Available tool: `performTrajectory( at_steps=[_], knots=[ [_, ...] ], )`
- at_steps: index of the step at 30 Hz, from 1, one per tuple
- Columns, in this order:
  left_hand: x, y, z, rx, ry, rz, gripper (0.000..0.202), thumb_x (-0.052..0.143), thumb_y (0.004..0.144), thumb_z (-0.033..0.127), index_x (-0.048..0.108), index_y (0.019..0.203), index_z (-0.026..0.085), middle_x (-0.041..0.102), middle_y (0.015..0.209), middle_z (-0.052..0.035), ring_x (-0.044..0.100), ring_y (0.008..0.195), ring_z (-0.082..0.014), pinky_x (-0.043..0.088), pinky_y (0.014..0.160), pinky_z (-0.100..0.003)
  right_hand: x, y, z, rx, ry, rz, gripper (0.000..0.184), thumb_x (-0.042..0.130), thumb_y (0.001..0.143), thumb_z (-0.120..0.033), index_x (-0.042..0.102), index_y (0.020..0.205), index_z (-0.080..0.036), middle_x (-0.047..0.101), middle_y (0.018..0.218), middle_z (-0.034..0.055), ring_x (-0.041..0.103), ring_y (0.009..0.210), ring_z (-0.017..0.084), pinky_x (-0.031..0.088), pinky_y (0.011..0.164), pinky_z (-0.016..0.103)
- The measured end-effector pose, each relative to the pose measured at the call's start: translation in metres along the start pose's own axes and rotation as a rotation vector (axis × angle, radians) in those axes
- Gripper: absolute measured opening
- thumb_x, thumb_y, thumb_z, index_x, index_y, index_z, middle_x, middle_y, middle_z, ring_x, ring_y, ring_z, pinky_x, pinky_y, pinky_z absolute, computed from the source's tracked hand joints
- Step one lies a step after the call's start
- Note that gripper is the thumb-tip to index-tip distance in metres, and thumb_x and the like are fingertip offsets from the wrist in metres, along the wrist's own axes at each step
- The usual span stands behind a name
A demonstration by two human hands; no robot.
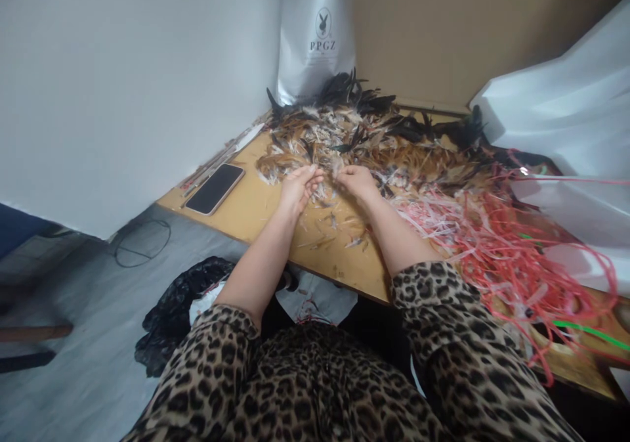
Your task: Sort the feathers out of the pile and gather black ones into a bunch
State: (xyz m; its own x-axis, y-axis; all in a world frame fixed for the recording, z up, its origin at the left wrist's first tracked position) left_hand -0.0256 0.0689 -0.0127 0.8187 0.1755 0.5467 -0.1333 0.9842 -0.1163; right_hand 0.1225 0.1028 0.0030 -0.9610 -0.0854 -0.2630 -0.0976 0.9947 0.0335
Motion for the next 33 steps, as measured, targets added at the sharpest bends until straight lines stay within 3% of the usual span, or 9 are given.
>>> performTrajectory(
  at_steps=[3, 6, 13, 18, 33],
  knots=[
    [0.004, -0.002, -0.003, -0.025, 0.021, -0.042, 0.009, 0.064, 0.073, 0.019, 0.063, 0.077, 0.012, 0.068, 0.072, -0.0032, 0.062, 0.057, -0.0055, 0.042, 0.049, -0.012, -0.001, -0.002, 0.0, 0.096, 0.336, -0.097, 0.022, 0.068, 0.055, -0.031, 0.053, 0.06, -0.015, 0.059, 0.058, -0.0007, 0.039, 0.04, 0.005, 0.026, 0.037, 0.018],
    [0.011, -0.006, -0.005, -0.051, 0.054, -0.091, 0.009, 0.065, 0.072, 0.018, 0.063, 0.077, 0.011, 0.068, 0.072, -0.0041, 0.063, 0.058, -0.0068, 0.043, 0.048, -0.012, 0.002, -0.005, -0.008, 0.091, 0.455, -0.17, 0.032, 0.075, 0.048, -0.034, 0.054, 0.062, -0.016, 0.056, 0.055, -0.0028, 0.04, 0.041, 0.004, 0.026, 0.037, 0.016],
    [0.017, -0.01, -0.011, -0.109, 0.109, -0.154, 0.01, 0.064, 0.073, 0.017, 0.064, 0.079, 0.009, 0.069, 0.074, -0.0058, 0.063, 0.061, -0.007, 0.044, 0.05, -0.012, 0.01, -0.012, -0.019, 0.017, 0.384, -0.133, 0.034, 0.077, 0.048, -0.038, 0.056, 0.062, -0.015, 0.052, 0.047, -0.0043, 0.04, 0.04, 0.004, 0.026, 0.037, 0.016],
    [0.018, -0.008, -0.013, -0.112, 0.084, -0.162, 0.005, 0.063, 0.073, 0.013, 0.064, 0.073, 0.008, 0.066, 0.064, -0.004, 0.06, 0.053, -0.0046, 0.043, 0.049, -0.011, 0.009, -0.013, -0.02, 0.013, 0.34, -0.109, 0.033, 0.076, 0.049, -0.037, 0.056, 0.063, -0.015, 0.049, 0.045, -0.0054, 0.039, 0.04, 0.005, 0.025, 0.038, 0.017],
    [0.021, -0.01, -0.014, -0.082, 0.139, -0.228, 0.009, 0.067, 0.069, 0.015, 0.063, 0.072, 0.008, 0.065, 0.064, -0.0046, 0.058, 0.052, -0.0055, 0.043, 0.05, -0.014, 0.013, -0.014, -0.02, 0.03, 0.438, -0.147, 0.037, 0.077, 0.047, -0.038, 0.051, 0.059, -0.015, 0.048, 0.047, -0.0054, 0.038, 0.042, 0.004, 0.027, 0.04, 0.017]
  ],
)
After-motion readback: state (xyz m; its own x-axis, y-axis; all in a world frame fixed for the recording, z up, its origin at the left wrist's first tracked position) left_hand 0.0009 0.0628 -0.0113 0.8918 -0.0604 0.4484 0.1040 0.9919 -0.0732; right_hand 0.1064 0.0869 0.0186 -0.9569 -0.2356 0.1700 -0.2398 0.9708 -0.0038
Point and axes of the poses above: each hand's wrist, its own y-axis towards the middle knuckle, its own x-axis out of the palm, z = x × y, the point moved 7 cm from there along y, towards the middle knuckle
